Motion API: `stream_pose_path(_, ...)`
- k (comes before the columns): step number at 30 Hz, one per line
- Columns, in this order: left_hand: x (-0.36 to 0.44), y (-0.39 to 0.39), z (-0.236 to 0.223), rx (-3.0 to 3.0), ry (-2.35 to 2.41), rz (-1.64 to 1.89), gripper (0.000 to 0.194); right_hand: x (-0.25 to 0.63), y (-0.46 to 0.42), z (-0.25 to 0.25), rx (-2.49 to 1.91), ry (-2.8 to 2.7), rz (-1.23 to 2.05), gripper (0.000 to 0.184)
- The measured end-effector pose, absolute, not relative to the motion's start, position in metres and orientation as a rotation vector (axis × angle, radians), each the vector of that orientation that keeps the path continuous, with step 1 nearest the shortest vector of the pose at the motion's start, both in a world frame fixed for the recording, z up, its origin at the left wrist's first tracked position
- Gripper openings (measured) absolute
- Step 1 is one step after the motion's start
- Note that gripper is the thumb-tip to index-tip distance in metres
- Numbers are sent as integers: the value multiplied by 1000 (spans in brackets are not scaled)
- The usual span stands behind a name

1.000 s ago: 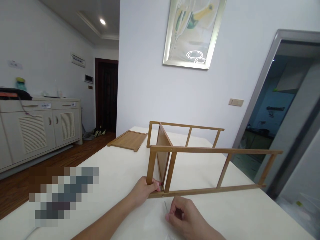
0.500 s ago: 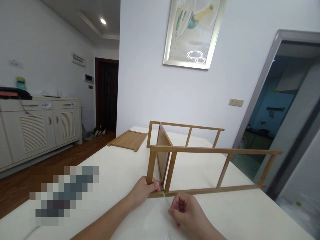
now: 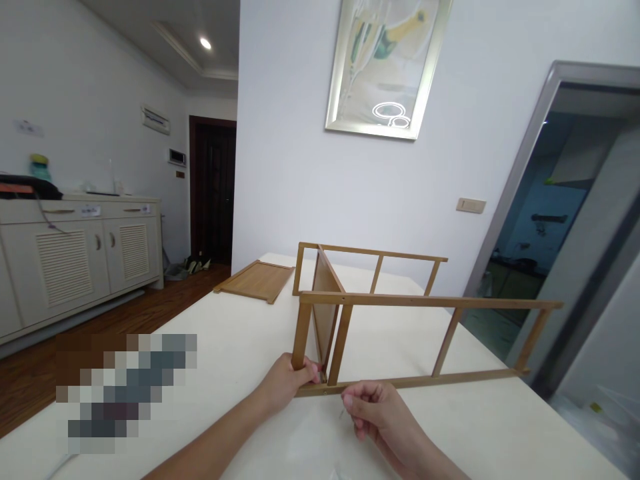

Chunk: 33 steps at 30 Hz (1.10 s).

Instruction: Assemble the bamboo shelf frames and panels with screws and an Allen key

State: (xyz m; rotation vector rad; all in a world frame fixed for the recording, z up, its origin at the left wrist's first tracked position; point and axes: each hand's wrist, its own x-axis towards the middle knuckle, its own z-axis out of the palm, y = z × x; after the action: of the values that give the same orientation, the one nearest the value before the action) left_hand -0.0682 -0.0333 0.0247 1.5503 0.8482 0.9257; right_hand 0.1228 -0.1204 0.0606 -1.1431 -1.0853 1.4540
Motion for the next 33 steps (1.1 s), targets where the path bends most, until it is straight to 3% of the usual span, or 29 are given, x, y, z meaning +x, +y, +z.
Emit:
stream_pose_path(17, -68, -32, 23, 1560, 839, 913, 31, 124, -119, 59, -997, -989, 1543, 32)
stream_pose_path(22, -68, -32, 23, 1563, 845, 916, 31, 124, -116, 56, -984, -998, 1484, 38)
stream_pose_path(33, -68, -30, 22, 1567, 816, 919, 29, 119, -117, 51, -1121, -1267, 1322, 33)
